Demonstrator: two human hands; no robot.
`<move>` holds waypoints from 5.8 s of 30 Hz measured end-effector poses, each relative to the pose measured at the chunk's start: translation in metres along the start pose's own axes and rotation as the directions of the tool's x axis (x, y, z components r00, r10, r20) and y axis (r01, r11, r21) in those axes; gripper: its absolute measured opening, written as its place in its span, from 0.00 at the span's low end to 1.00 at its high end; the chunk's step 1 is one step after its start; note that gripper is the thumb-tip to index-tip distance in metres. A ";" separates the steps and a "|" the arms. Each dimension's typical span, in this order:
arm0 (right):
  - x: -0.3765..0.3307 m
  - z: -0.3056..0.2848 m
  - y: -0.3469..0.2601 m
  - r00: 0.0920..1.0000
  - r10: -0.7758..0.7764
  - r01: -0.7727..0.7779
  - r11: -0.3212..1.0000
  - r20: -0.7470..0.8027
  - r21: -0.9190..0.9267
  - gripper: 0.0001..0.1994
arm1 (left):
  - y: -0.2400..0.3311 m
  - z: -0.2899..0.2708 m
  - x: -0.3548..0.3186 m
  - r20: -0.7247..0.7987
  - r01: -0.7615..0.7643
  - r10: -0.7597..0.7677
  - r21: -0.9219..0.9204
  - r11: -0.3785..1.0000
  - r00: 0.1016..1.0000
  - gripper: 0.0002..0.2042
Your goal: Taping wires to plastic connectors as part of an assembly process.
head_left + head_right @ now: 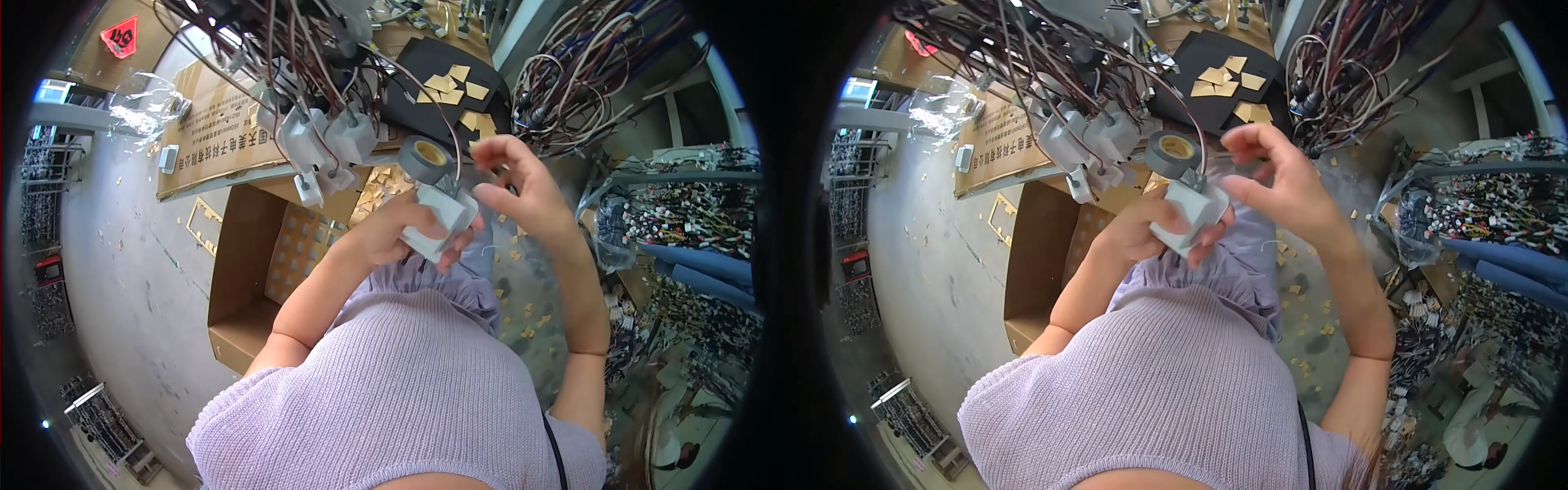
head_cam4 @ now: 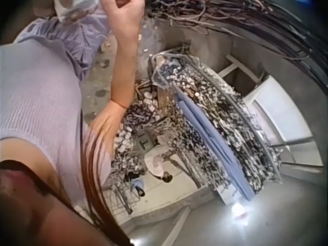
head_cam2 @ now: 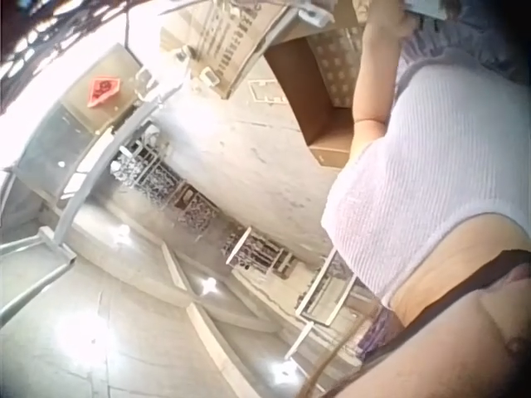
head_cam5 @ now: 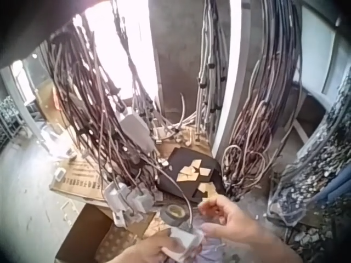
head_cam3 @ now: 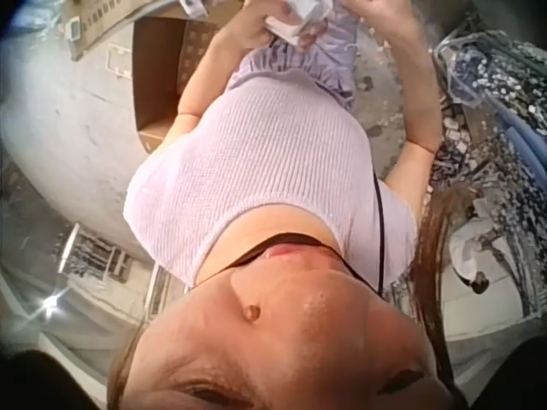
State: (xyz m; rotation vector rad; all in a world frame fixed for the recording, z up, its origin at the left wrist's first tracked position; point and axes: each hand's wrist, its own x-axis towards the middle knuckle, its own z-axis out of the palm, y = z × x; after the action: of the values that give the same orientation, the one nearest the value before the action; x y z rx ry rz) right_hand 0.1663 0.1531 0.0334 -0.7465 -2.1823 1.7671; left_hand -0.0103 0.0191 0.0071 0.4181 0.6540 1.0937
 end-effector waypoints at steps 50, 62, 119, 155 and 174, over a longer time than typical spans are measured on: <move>0.006 0.037 0.021 0.981 0.184 -0.192 0.899 0.060 0.393 0.20 | -0.014 -0.007 -0.029 -0.360 0.141 0.212 0.742 0.655 0.908 0.18; 0.044 0.025 0.025 0.728 -0.391 0.428 0.901 0.563 0.073 0.40 | -0.008 -0.005 -0.036 0.029 0.135 -0.136 0.033 0.990 0.990 0.19; 0.080 0.019 0.006 0.871 -0.343 0.469 0.371 -0.351 0.801 0.10 | 0.017 -0.110 -0.174 -0.228 -0.077 0.426 0.803 0.590 0.876 0.23; -0.013 -0.016 -0.005 0.997 -0.020 0.069 0.466 -0.068 0.882 0.22 | 0.025 0.056 -0.009 0.278 -0.134 0.154 -0.088 0.987 0.948 0.41; -0.001 -0.006 -0.083 0.892 -0.451 0.428 0.860 -0.022 -0.277 0.24 | 0.023 0.049 -0.007 0.021 -0.354 0.795 0.902 0.245 0.606 0.27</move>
State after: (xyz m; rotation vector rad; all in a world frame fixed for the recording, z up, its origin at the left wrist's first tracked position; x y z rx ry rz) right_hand 0.1502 0.1463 0.1153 -0.3201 -2.3222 1.2108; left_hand 0.0051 0.0224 0.0597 1.4353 1.5876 1.5881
